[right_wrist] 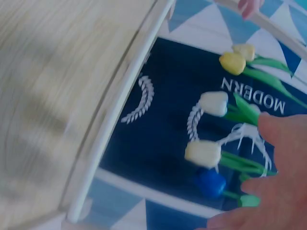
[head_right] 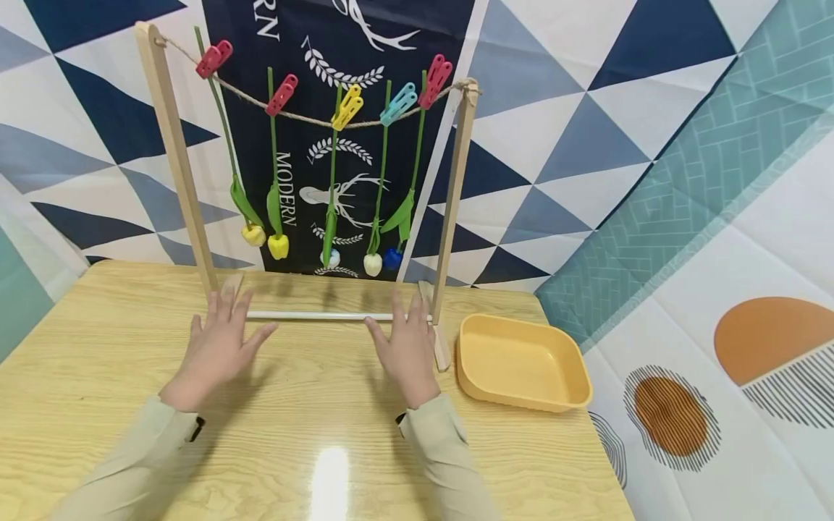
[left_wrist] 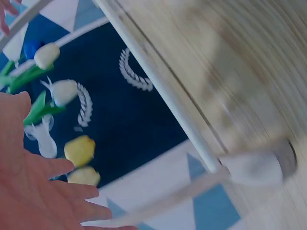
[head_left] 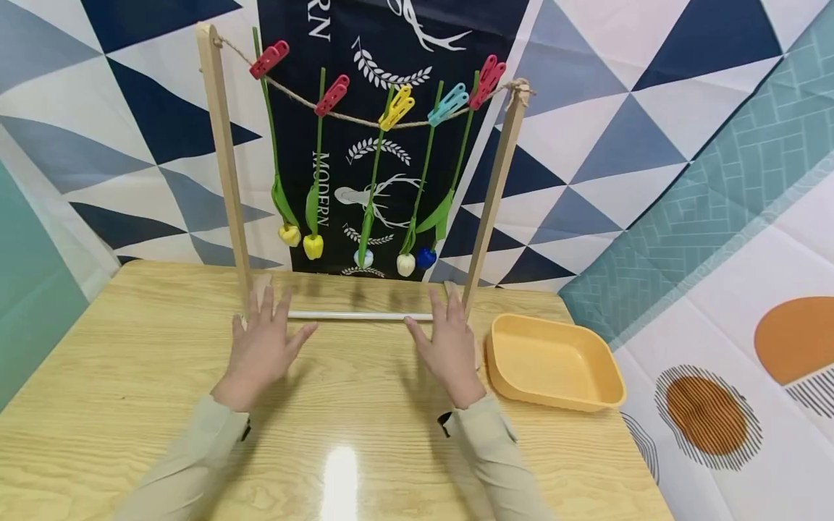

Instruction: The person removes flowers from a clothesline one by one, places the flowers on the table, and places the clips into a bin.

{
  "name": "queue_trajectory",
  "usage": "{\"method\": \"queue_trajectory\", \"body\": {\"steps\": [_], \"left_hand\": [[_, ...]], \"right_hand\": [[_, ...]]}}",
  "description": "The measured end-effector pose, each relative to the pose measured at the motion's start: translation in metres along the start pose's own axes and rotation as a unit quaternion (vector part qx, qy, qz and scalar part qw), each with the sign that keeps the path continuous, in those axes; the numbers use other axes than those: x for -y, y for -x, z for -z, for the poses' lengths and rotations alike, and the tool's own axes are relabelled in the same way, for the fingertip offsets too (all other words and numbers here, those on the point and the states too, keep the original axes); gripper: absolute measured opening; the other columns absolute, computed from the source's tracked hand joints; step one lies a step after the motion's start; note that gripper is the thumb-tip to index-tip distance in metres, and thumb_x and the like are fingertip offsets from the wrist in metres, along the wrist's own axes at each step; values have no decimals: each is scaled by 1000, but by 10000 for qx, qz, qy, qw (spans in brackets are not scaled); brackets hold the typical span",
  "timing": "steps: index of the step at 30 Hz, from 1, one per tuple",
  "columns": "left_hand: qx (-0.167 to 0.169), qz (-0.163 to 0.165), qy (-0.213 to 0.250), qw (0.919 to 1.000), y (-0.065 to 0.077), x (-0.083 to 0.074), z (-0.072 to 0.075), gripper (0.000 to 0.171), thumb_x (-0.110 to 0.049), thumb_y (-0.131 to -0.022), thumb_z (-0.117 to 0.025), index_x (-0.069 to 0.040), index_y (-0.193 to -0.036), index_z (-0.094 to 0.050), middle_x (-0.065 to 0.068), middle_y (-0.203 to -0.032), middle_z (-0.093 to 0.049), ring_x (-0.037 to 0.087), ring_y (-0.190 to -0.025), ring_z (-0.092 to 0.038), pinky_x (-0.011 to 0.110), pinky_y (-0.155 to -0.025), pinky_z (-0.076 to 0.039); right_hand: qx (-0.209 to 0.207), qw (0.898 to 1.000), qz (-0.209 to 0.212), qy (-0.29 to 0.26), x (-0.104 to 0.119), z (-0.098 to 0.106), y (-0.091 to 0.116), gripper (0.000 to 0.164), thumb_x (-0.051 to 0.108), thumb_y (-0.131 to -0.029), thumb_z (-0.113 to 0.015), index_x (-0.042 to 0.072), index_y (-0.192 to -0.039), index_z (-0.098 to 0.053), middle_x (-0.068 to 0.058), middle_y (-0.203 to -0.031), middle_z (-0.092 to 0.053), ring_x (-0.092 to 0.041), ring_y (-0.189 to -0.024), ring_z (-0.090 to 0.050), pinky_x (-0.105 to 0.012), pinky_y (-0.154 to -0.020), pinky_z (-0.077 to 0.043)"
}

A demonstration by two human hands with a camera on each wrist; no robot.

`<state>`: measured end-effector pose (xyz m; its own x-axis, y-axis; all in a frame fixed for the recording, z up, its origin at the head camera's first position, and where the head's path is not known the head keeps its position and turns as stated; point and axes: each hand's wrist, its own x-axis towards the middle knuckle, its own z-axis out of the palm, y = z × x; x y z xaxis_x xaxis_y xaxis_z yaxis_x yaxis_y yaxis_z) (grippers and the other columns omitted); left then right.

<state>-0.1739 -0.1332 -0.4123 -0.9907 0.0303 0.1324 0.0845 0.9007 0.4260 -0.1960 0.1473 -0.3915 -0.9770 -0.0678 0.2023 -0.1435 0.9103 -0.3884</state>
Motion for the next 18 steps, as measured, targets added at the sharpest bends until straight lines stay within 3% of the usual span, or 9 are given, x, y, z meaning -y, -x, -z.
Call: {"method": "queue_trajectory", "body": {"steps": [3,7,13,18], "left_hand": [[-218,19,60,9997,1,12,8,83,-62,-94,-31,-3,-149,-15,28,-153,-4,53,-138,-5,74,-99,-14],[-542,45,147,9984,2,29,16,78,-55,-96,-36,4,-145,-23,34,-148,-18,55,-133,-19,73,-94,-26],[-701,189,503,9961,-3,47,24,77,-50,-97,-37,14,-139,-26,36,-140,-31,54,-123,-34,68,-87,-38],[-487,311,1061,9927,-10,56,29,75,-47,-99,-36,14,-141,-23,39,-139,-30,55,-123,-34,65,-95,-34]], "right_hand": [[-338,9993,4,-146,-11,8,-4,71,52,-93,-48,16,-149,-24,-25,-152,-19,-46,-132,-34,-60,-95,-40],[-701,9962,-59,-518,-23,16,-15,67,47,-94,-48,11,-147,-28,-26,-147,-32,-43,-128,-41,-57,-95,-41],[-1386,9819,-324,-1250,-44,28,-29,63,40,-94,-51,7,-144,-32,-18,-135,-48,-36,-113,-54,-51,-86,-47],[-1164,9760,-594,-1744,-57,36,-45,61,36,-95,-51,6,-144,-30,-20,-143,-40,-39,-120,-50,-51,-94,-45]]}}
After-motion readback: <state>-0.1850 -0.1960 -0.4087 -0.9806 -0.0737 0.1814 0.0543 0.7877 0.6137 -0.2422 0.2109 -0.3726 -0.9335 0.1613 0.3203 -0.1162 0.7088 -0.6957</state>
